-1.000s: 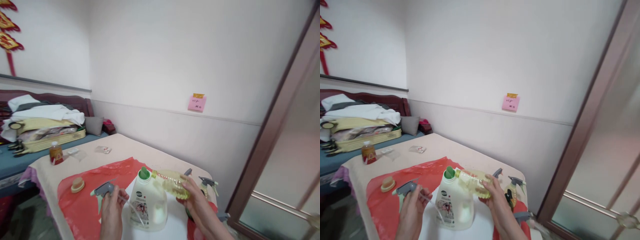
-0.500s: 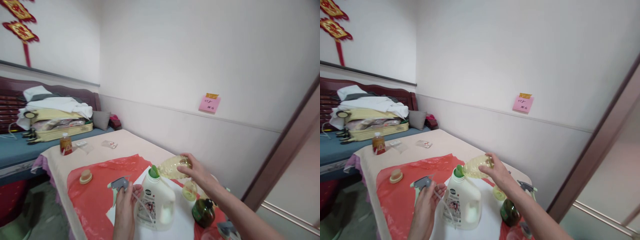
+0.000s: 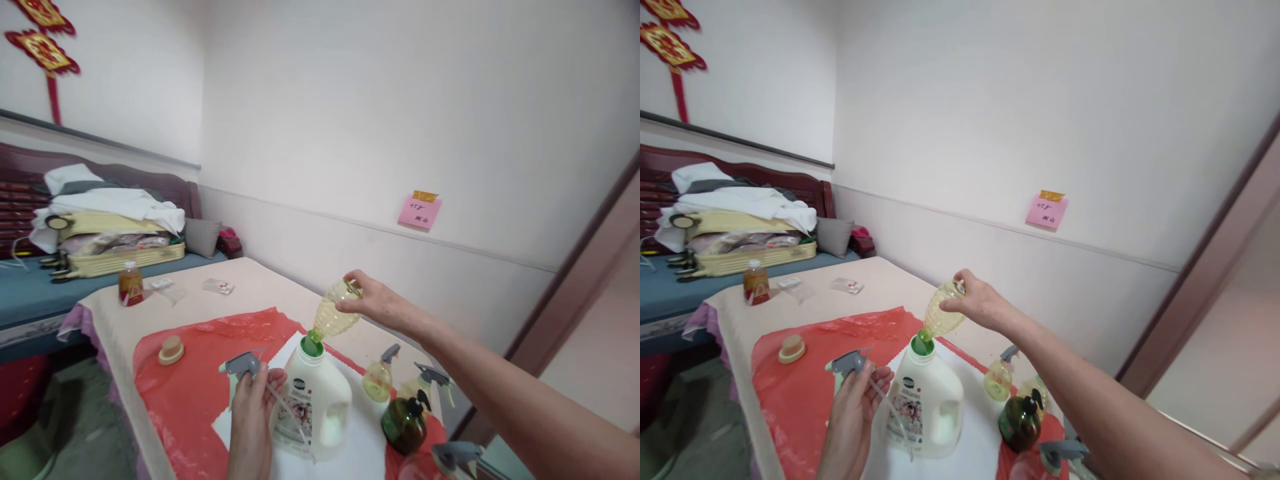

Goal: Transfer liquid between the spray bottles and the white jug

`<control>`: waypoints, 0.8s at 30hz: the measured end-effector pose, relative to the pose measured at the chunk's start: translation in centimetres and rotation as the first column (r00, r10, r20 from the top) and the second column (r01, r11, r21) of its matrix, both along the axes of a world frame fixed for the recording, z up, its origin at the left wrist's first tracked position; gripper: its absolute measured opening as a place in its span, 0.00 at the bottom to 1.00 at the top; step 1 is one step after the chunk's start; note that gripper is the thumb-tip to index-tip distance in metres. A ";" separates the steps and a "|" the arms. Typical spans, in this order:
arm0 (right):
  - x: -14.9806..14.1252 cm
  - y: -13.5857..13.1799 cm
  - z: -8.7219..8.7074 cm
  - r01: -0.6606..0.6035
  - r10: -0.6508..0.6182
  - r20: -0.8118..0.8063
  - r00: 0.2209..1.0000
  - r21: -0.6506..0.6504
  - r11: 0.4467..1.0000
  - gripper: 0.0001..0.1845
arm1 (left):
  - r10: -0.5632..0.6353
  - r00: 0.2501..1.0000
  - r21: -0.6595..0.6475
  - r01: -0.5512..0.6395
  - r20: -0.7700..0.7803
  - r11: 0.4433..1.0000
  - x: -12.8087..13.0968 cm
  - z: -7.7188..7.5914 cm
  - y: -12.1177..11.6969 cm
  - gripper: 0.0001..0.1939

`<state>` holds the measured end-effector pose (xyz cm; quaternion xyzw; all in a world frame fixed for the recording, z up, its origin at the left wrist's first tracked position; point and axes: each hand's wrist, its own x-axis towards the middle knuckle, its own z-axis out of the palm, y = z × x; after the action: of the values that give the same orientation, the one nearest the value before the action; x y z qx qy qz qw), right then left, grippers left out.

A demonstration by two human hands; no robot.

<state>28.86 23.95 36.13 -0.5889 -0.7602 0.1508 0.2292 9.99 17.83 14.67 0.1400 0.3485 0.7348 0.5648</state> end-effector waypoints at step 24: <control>4.2 -10.2 -19.9 0.051 -0.209 -0.975 0.070 -0.206 0.977 0.33 | 0.063 0.989 0.099 -0.076 0.131 0.992 1.4 2.1 -1.2 0.14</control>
<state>33.03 13.70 16.27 -0.4084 -0.3378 0.5321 0.6602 11.43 16.63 16.75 0.1095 0.2779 0.7785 0.5519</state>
